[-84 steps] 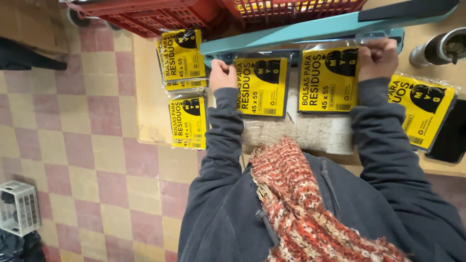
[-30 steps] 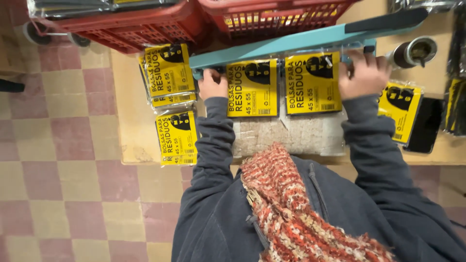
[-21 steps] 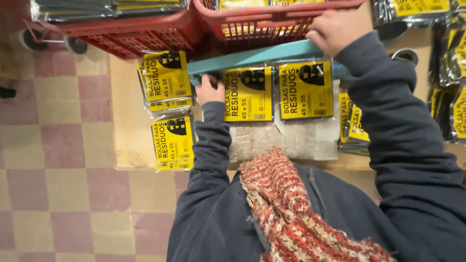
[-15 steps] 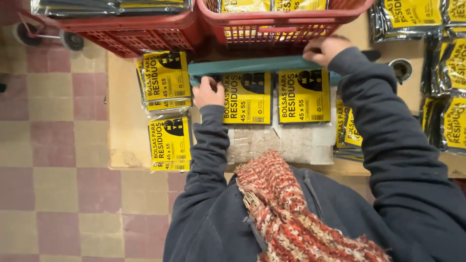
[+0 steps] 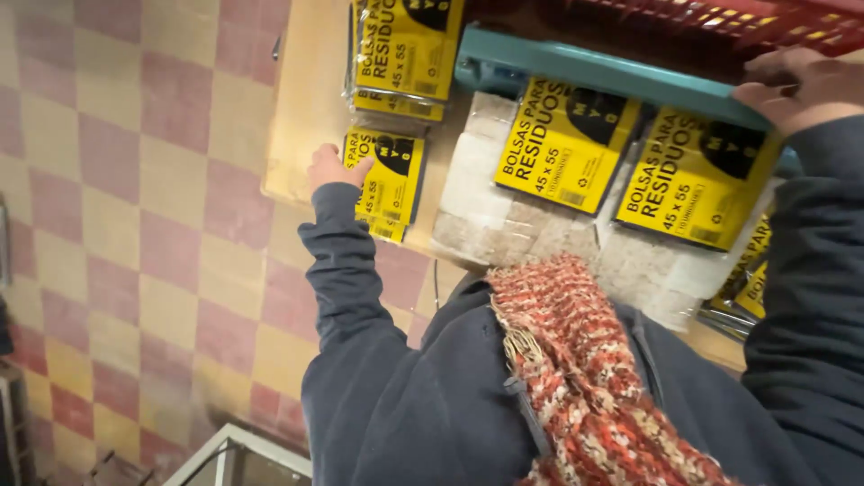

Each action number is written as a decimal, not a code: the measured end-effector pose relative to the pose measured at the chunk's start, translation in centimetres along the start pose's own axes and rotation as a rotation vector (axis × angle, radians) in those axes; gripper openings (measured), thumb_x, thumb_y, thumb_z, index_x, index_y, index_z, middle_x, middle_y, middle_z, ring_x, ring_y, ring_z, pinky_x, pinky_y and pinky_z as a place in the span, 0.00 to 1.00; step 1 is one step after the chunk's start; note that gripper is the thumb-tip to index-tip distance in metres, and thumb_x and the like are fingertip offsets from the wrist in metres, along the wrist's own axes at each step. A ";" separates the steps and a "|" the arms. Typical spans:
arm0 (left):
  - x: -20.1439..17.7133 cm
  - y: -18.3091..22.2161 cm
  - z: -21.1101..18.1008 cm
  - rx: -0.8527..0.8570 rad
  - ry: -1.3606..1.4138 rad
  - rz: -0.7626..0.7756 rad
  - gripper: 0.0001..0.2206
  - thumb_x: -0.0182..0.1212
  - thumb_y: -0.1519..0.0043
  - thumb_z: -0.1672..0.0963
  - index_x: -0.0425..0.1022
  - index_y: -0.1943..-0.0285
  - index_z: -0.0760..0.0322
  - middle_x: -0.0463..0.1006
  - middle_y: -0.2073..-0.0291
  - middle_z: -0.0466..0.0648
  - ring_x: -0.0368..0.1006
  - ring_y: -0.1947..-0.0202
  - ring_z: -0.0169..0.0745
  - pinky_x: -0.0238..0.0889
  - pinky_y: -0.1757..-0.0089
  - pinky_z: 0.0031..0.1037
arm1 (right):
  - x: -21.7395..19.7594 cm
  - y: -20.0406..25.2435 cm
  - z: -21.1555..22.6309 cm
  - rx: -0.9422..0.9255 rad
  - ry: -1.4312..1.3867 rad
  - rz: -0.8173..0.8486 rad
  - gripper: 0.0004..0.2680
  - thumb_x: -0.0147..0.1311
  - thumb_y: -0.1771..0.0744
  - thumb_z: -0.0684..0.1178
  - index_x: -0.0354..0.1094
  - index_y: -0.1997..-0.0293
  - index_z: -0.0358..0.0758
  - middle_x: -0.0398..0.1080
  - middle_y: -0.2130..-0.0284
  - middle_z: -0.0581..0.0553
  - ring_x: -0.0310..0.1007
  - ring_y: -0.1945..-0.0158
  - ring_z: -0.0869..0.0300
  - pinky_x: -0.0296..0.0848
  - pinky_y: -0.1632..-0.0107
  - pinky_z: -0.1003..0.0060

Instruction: The recorder is sealing yellow plastic bags using a heat sealer and organizing them into crates.

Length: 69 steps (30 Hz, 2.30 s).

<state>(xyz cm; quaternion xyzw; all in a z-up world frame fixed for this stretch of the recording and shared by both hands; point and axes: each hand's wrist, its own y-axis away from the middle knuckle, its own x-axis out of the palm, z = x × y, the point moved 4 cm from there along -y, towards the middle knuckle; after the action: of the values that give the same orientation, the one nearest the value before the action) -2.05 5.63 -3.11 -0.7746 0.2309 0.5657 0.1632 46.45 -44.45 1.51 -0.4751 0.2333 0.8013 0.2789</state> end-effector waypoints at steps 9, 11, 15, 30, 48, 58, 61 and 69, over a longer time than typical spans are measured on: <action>2.9 -0.2 0.9 -0.272 -0.002 0.256 0.38 0.79 0.57 0.44 0.70 0.44 0.68 0.74 0.49 0.60 0.71 0.48 0.63 0.64 0.48 0.45 | -3.5 -0.2 5.9 0.117 -0.227 0.012 0.13 0.60 0.31 0.46 0.73 0.42 0.31 0.75 0.55 0.32 0.77 0.56 0.47 0.74 0.53 0.56; 3.4 -0.6 1.1 -0.298 -0.054 0.281 0.38 0.80 0.58 0.44 0.70 0.45 0.68 0.74 0.49 0.59 0.70 0.48 0.64 0.63 0.48 0.46 | -3.2 -0.1 5.7 0.108 -0.228 0.002 0.12 0.60 0.31 0.46 0.72 0.42 0.30 0.75 0.55 0.31 0.76 0.56 0.46 0.74 0.54 0.55; 3.2 -1.7 1.8 -0.332 -0.084 0.288 0.34 0.80 0.59 0.42 0.75 0.54 0.68 0.79 0.55 0.58 0.75 0.52 0.60 0.68 0.53 0.44 | -2.9 -0.1 5.2 0.075 -0.203 0.007 0.12 0.59 0.29 0.46 0.72 0.41 0.29 0.75 0.55 0.30 0.76 0.56 0.44 0.75 0.55 0.52; 9.3 -7.1 5.6 0.031 0.748 0.335 0.10 0.67 0.38 0.57 0.72 0.56 0.68 0.75 0.69 0.47 0.69 0.68 0.35 0.67 0.63 0.26 | 8.8 -3.2 -16.9 -0.243 -0.138 -0.030 0.09 0.55 0.26 0.47 0.70 0.42 0.34 0.73 0.52 0.36 0.76 0.50 0.50 0.79 0.43 0.56; 7.9 -5.7 1.1 -0.273 0.075 0.293 0.25 0.73 0.50 0.46 0.79 0.51 0.63 0.80 0.53 0.58 0.75 0.50 0.60 0.68 0.48 0.41 | -10.4 4.1 9.0 -0.247 -0.794 -0.309 0.01 0.55 0.27 0.36 0.72 0.55 0.30 0.75 0.62 0.43 0.78 0.59 0.61 0.77 0.52 0.68; 0.5 1.3 -20.3 0.551 0.465 -0.013 0.13 0.66 0.39 0.52 0.80 0.54 0.66 0.80 0.60 0.56 0.75 0.56 0.59 0.68 0.53 0.42 | 1.9 10.2 5.0 0.358 0.358 -0.356 0.33 0.75 0.42 0.69 0.72 0.44 0.27 0.76 0.57 0.29 0.76 0.60 0.39 0.74 0.61 0.45; 2.2 3.4 -28.2 0.599 0.339 -0.129 0.27 0.70 0.47 0.50 0.74 0.46 0.75 0.77 0.58 0.64 0.70 0.55 0.69 0.64 0.53 0.47 | 3.9 9.0 3.7 0.434 0.109 -0.282 0.30 0.74 0.41 0.66 0.69 0.48 0.27 0.74 0.55 0.28 0.75 0.54 0.38 0.73 0.51 0.51; 9.4 0.2 -28.2 0.391 0.314 0.203 0.19 0.70 0.44 0.51 0.75 0.50 0.66 0.78 0.55 0.56 0.72 0.52 0.61 0.67 0.50 0.44 | 5.8 10.9 6.6 0.523 -0.187 -0.417 0.17 0.65 0.35 0.54 0.68 0.47 0.33 0.75 0.57 0.29 0.75 0.53 0.36 0.72 0.50 0.47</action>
<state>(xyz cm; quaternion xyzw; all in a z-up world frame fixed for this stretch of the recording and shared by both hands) 22.80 -10.69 -3.46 -0.7794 0.4347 0.3970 0.2144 32.75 -46.99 0.44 -0.3495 0.3022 0.6801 0.5691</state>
